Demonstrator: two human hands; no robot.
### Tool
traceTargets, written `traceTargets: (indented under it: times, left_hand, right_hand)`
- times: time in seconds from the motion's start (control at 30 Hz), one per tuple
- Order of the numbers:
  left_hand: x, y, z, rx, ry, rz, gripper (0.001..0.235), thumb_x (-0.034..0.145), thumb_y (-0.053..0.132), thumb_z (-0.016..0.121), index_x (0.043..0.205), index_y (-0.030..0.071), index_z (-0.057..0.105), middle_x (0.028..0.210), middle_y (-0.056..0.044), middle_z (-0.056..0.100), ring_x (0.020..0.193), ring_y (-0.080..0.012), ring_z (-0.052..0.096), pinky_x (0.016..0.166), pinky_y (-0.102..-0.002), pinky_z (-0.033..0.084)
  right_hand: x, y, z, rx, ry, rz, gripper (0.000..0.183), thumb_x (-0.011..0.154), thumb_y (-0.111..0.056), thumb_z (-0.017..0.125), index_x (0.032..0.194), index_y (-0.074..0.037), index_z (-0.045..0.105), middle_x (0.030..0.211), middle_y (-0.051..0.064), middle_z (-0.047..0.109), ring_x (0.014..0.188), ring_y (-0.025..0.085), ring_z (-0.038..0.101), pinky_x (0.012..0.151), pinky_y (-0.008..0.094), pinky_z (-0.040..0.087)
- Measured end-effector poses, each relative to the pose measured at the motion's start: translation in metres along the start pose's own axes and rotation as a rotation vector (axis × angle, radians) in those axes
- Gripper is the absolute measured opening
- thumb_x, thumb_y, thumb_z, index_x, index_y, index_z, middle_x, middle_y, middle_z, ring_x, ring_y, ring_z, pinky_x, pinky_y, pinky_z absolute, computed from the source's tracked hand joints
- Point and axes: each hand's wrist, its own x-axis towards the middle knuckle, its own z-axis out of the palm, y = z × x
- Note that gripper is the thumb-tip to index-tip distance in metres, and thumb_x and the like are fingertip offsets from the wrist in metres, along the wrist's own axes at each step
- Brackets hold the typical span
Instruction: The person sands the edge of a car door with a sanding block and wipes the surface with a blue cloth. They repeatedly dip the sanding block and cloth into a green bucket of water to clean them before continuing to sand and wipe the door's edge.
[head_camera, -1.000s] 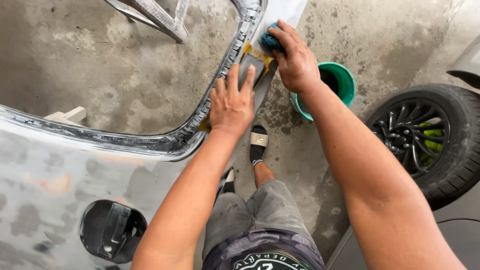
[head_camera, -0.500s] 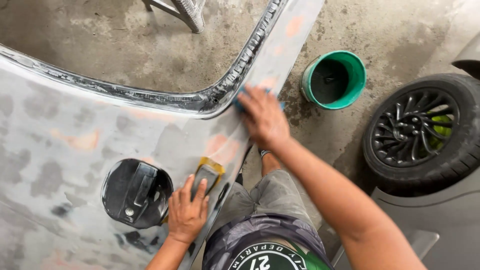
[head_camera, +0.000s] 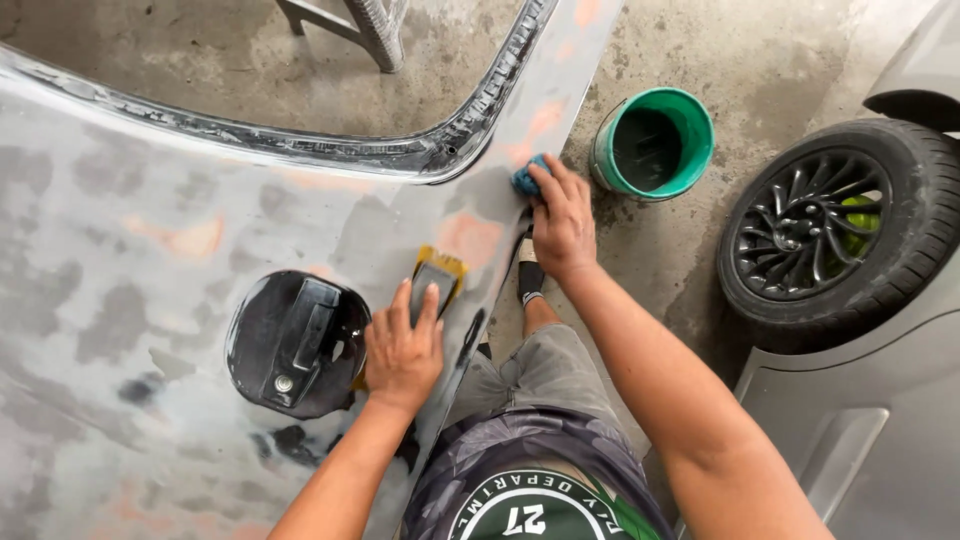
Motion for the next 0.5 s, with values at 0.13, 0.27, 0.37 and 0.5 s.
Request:
traceTargets:
  times: [0.13,0.27,0.37,0.5]
  left_hand:
    - [0.097,0.027,0.024,-0.059,0.009,0.008,0.059,0.090,0.027,0.069,0.146,0.019,0.054,0.147,-0.016,0.048,0.108,-0.0377,0.055,0.086,-0.051,0.048]
    - [0.186,0.051,0.058,-0.074,0.099,0.026,0.057,0.093,0.026,0.067,0.147,0.020,0.052,0.146,-0.015,0.048,0.113,-0.0389,0.054,0.091,-0.051,0.047]
    - [0.178,0.053,0.041,-0.052,0.076,0.052,0.057,0.095,0.025,0.066,0.149,0.020,0.051,0.148,-0.014,0.047,0.113,-0.0382,0.054,0.091,-0.051,0.047]
    - [0.092,0.042,0.005,-0.049,-0.028,0.088,0.060,0.091,0.025,0.066,0.149,0.021,0.052,0.150,-0.013,0.047,0.106,-0.0364,0.055,0.085,-0.049,0.047]
  right_hand:
    - [-0.034,-0.020,-0.003,0.063,0.024,0.048,0.049,0.089,0.002,0.065,0.136,-0.011,0.064,0.149,0.013,0.056,0.130,0.038,0.053,0.112,0.043,0.044]
    - [-0.055,-0.034,-0.016,0.136,-0.067,0.049,0.048,0.086,0.002,0.065,0.132,-0.010,0.066,0.148,0.012,0.057,0.127,0.037,0.055,0.109,0.043,0.046]
    - [-0.059,-0.034,-0.027,0.162,-0.137,0.025,0.047,0.086,0.002,0.065,0.132,-0.009,0.066,0.149,0.012,0.056,0.127,0.037,0.055,0.108,0.044,0.046]
    - [-0.045,-0.024,-0.037,0.156,-0.184,-0.081,0.046,0.084,0.003,0.065,0.128,-0.008,0.066,0.147,0.014,0.055,0.129,0.039,0.053,0.107,0.046,0.046]
